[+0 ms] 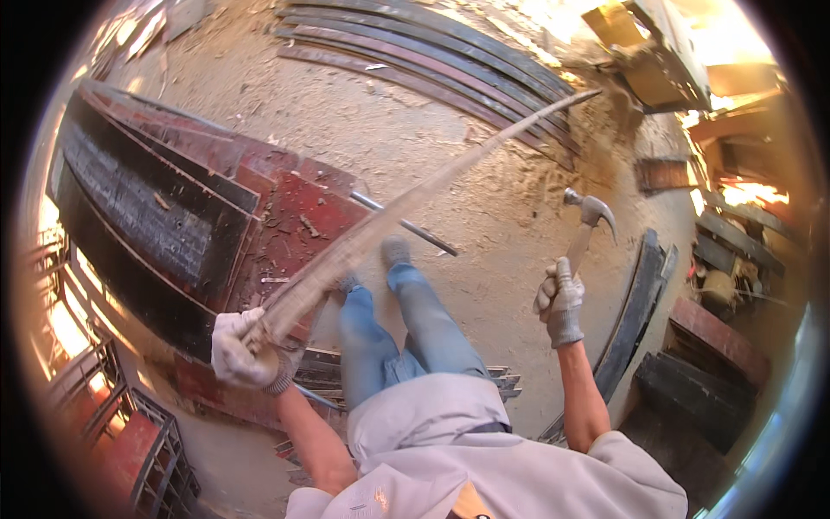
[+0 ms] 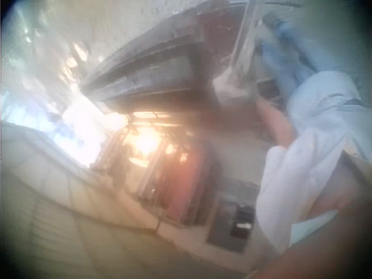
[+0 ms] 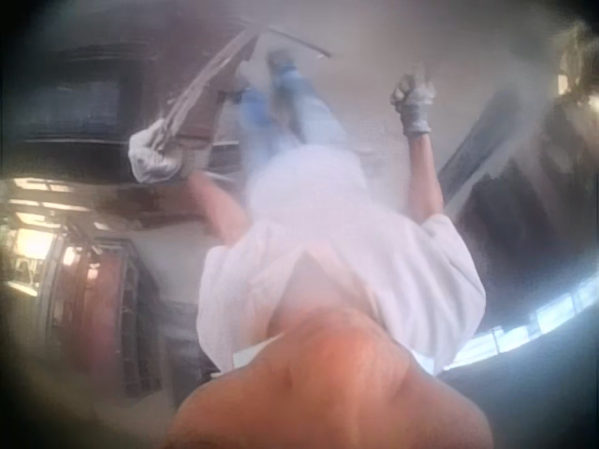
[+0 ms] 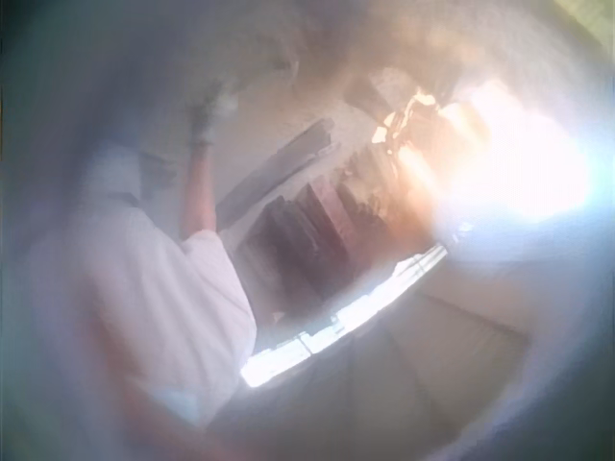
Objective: The person uses a hammer to chip and scrape paint off curved wooden planks. They repeatedly strike the surface, flip the planks, and remove loose paint flakes, then place the treated planks aside.
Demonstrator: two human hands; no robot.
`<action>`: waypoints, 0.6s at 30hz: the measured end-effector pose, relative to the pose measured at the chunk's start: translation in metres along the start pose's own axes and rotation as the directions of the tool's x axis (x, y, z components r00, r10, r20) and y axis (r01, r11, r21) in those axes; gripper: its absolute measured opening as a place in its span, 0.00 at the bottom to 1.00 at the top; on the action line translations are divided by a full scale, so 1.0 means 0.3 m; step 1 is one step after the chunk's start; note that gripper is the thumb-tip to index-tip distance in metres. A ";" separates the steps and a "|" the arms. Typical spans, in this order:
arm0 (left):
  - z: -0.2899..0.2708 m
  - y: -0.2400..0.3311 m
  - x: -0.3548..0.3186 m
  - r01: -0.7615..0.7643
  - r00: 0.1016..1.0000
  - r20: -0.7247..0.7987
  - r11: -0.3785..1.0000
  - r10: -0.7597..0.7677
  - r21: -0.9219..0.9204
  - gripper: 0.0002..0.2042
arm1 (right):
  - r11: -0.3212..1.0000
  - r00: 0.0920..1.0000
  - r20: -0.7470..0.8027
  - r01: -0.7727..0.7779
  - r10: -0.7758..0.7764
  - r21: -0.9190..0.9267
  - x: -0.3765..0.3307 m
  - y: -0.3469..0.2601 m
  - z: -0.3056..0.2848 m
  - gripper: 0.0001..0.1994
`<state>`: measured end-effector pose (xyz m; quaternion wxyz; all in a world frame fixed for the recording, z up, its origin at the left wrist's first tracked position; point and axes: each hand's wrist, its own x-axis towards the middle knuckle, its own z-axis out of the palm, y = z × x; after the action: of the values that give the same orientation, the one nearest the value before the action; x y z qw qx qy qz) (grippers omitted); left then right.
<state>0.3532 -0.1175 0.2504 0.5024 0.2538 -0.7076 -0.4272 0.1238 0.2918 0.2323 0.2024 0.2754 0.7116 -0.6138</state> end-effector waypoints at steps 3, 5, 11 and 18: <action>0.041 0.161 0.017 -0.258 0.922 0.295 0.966 0.250 -0.012 0.25 | 0.998 0.985 -0.163 -0.044 0.052 0.051 -0.007 -0.049 -0.171 0.22; 0.079 0.177 -0.023 -0.277 0.890 0.343 0.954 0.299 -0.113 0.23 | 0.998 0.986 -0.168 -0.003 0.013 0.064 -0.037 -0.036 -0.238 0.21; 0.129 -0.082 -0.308 0.785 0.598 0.199 0.519 -0.776 -0.337 0.24 | 0.982 0.951 -0.244 -0.182 0.189 0.050 -0.178 0.087 -0.319 0.14; 0.151 -0.345 -0.421 0.961 0.265 0.138 0.249 -0.954 -0.122 0.18 | 0.994 0.983 0.170 -0.081 0.067 0.075 -0.257 0.077 -0.282 0.38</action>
<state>0.3502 -0.0546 0.0931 0.1486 0.5759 -0.3752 -0.7109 0.2018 0.3663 0.2770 0.2725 0.2574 0.6557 -0.6554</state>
